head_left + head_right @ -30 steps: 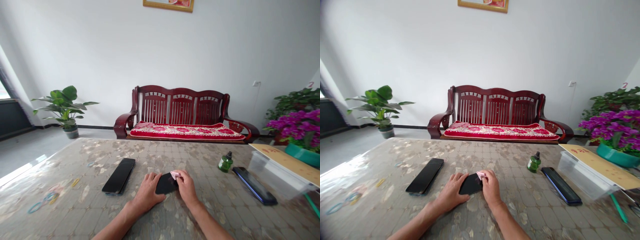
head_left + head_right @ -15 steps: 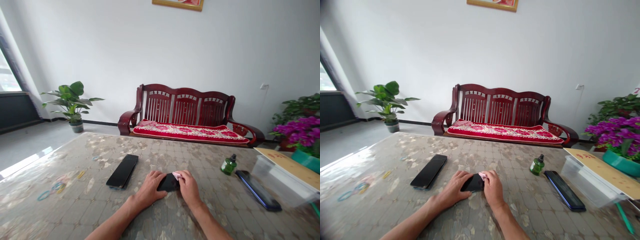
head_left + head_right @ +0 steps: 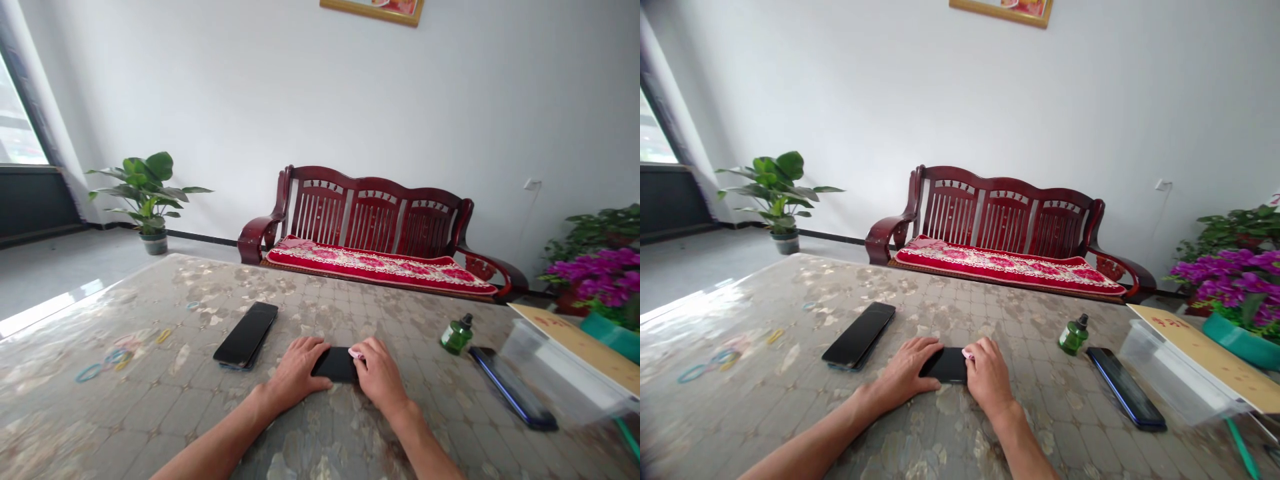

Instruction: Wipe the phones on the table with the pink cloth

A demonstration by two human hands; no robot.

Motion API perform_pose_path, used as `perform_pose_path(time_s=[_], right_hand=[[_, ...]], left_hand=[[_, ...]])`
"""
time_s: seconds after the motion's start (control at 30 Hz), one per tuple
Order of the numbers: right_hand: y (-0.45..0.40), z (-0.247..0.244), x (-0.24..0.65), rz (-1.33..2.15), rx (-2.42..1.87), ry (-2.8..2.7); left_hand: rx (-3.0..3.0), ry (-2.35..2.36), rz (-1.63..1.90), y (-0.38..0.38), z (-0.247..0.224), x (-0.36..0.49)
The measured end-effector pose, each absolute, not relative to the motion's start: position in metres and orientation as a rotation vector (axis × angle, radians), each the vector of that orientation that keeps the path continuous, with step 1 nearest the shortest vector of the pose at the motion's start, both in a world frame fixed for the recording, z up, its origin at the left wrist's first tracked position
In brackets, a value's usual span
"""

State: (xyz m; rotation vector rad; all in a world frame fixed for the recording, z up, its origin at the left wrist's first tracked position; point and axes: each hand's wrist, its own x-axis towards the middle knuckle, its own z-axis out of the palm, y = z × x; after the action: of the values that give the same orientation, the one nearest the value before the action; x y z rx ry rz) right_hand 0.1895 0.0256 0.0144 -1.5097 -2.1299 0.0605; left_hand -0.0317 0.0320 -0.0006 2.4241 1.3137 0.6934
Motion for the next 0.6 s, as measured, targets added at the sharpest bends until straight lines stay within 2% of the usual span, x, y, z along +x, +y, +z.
perform_pose_path(time_s=[0.2,0.6], right_hand=[[0.027,0.018,0.194,0.035,-1.510,-2.234],[0.029,0.034,0.189,-0.035,-1.653,-2.377]], left_hand=[[2.370,1.534,0.651,0.021,0.008,-0.044],[2.364,1.564,0.583,0.026,0.007,-0.044]])
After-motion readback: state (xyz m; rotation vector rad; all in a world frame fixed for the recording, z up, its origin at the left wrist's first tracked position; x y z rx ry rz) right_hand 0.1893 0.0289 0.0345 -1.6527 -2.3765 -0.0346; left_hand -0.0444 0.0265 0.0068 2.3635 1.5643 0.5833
